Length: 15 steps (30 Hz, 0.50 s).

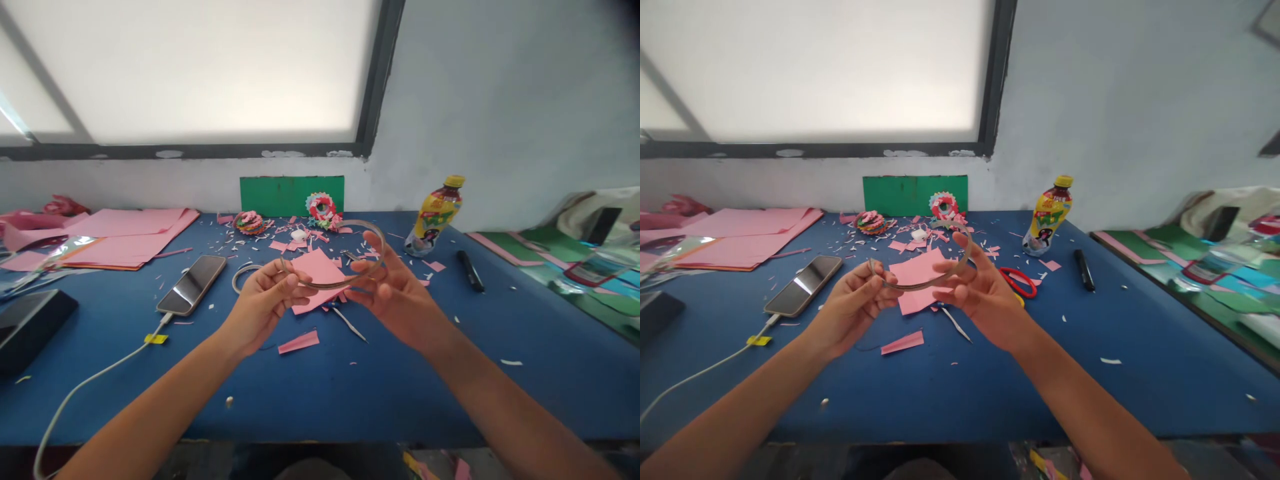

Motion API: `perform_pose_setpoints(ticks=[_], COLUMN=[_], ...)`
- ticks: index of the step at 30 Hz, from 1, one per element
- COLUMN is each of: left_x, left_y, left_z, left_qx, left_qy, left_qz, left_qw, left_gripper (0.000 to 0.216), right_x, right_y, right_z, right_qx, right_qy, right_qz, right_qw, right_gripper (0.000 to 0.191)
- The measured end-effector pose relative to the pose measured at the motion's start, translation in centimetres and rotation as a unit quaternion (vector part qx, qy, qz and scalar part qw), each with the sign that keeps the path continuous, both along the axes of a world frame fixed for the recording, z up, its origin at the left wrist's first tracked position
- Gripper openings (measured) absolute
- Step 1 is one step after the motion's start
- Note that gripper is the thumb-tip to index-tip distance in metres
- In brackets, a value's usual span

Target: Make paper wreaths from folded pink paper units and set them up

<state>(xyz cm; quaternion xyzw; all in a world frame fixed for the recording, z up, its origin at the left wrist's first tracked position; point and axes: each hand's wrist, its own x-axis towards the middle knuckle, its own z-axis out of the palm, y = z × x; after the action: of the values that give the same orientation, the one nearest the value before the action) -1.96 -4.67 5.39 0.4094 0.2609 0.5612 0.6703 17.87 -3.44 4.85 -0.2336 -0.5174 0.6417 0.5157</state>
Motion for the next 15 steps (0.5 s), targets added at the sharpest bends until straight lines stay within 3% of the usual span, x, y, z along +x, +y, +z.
perform_pose_setpoints(ticks=[2,4,7,11,13,15], left_x=[0.3,0.6,0.8,0.4,0.1,-0.2], left_y=[-0.3,-0.5,-0.6,-0.6,-0.7,-0.8], left_z=[-0.2,-0.4,-0.8,-0.7,-0.5,-0.5], left_qx=[-0.002,-0.004,0.003,0.076,0.168,0.277], left_qy=[-0.003,0.002,0.031,0.148,0.27,0.384], left_qz=[-0.016,-0.034,-0.046,-0.017,0.019,0.057], left_qw=[1.0,0.999,0.998,0.986,0.948,0.879], left_gripper=[0.022,0.022,0.023,0.018,0.01,0.004], right_x=[-0.6,-1.3,-1.9,-1.9,-1.8,-1.8], right_y=[-0.3,-0.5,-0.7,-0.8,-0.8,-0.8], right_z=[-0.4,-0.9,-1.3,-1.3,-1.4,-1.5], right_qx=[-0.002,-0.011,-0.037,-0.033,-0.012,0.01], right_qy=[0.002,0.005,0.019,0.023,0.011,-0.011], right_qz=[0.029,0.039,0.012,-0.031,-0.032,-0.029], right_qw=[1.0,0.999,0.999,0.999,0.999,0.999], right_gripper=[0.056,0.038,0.02,0.019,0.018,0.016])
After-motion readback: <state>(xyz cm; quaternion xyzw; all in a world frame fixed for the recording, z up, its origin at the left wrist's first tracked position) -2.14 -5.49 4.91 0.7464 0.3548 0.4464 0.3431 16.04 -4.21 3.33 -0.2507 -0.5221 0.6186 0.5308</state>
